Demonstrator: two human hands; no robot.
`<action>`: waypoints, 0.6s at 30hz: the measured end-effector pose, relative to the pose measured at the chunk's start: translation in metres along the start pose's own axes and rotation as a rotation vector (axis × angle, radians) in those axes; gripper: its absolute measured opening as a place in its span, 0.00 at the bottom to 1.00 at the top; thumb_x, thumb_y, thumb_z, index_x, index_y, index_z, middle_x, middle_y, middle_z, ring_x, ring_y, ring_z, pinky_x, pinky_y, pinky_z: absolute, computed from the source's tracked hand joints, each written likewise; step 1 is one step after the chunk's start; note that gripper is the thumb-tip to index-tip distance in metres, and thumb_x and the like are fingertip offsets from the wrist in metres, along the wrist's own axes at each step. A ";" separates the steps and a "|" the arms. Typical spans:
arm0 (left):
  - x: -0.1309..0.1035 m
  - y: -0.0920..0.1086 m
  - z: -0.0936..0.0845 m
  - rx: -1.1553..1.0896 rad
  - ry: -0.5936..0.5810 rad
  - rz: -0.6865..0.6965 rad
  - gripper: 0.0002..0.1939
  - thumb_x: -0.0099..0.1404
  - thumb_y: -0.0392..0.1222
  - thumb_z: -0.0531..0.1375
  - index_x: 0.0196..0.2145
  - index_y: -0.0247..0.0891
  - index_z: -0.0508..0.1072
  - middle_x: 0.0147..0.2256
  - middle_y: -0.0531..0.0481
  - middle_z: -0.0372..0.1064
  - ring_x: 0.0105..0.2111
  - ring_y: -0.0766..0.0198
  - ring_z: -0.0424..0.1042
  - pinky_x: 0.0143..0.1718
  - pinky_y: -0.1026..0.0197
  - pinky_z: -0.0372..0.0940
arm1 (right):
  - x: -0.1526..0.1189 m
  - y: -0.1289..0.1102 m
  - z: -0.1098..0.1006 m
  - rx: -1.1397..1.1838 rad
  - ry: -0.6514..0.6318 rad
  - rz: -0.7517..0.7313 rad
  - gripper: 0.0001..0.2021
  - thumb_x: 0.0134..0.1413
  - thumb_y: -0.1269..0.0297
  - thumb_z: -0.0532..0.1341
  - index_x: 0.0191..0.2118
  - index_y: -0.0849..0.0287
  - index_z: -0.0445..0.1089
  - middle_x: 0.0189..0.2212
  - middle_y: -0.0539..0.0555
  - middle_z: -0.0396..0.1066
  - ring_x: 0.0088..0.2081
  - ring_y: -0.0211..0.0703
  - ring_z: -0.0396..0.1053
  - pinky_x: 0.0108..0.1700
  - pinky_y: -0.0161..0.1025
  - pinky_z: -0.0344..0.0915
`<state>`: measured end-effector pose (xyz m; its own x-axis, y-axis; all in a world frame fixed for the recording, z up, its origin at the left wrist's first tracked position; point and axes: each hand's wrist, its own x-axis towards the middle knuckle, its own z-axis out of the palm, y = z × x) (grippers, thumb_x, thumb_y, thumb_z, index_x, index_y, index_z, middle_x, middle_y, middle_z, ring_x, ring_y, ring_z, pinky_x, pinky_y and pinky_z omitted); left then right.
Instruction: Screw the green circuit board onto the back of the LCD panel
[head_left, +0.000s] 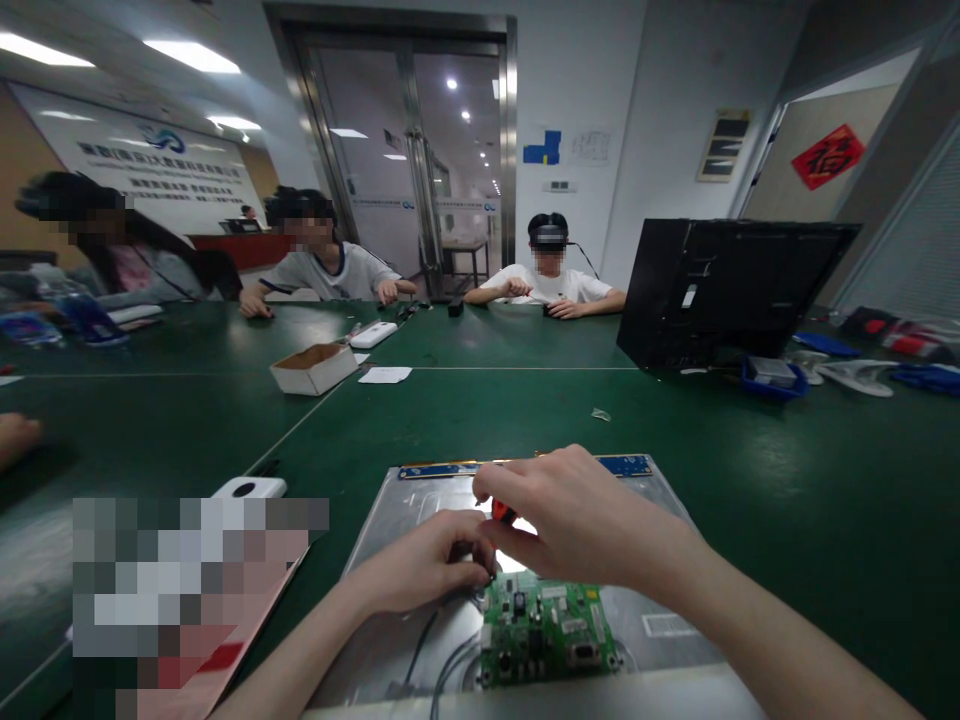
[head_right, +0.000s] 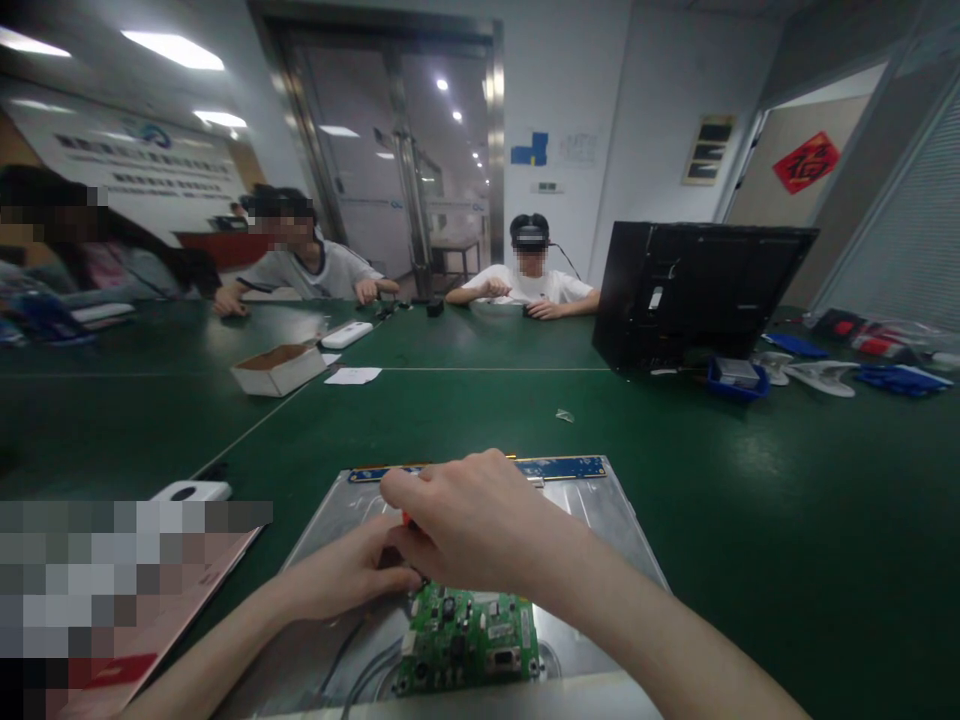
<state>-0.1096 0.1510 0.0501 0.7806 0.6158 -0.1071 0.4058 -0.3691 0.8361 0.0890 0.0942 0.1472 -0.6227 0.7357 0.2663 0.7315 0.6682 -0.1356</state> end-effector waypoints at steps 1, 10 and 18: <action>0.000 -0.001 0.000 0.004 0.000 0.002 0.07 0.53 0.30 0.58 0.31 0.37 0.72 0.33 0.53 0.71 0.34 0.61 0.68 0.38 0.60 0.63 | 0.000 0.000 0.001 0.003 0.003 -0.001 0.03 0.61 0.65 0.56 0.39 0.57 0.63 0.33 0.50 0.75 0.27 0.36 0.66 0.24 0.36 0.42; 0.001 -0.003 -0.001 0.019 -0.010 0.093 0.01 0.56 0.34 0.61 0.29 0.37 0.72 0.34 0.53 0.71 0.36 0.60 0.68 0.40 0.60 0.62 | -0.002 0.001 0.001 0.014 0.017 -0.029 0.06 0.59 0.67 0.54 0.41 0.58 0.64 0.34 0.50 0.74 0.26 0.36 0.63 0.24 0.36 0.43; 0.001 -0.010 0.000 0.018 -0.008 0.063 0.02 0.57 0.35 0.60 0.31 0.37 0.72 0.33 0.53 0.69 0.35 0.61 0.68 0.37 0.62 0.63 | -0.002 0.002 0.001 0.075 -0.005 -0.037 0.07 0.59 0.67 0.55 0.44 0.58 0.63 0.35 0.50 0.73 0.28 0.36 0.65 0.25 0.36 0.46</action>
<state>-0.1128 0.1555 0.0415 0.8087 0.5853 -0.0591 0.3645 -0.4196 0.8313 0.0912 0.0943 0.1453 -0.6504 0.7108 0.2678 0.6852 0.7012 -0.1970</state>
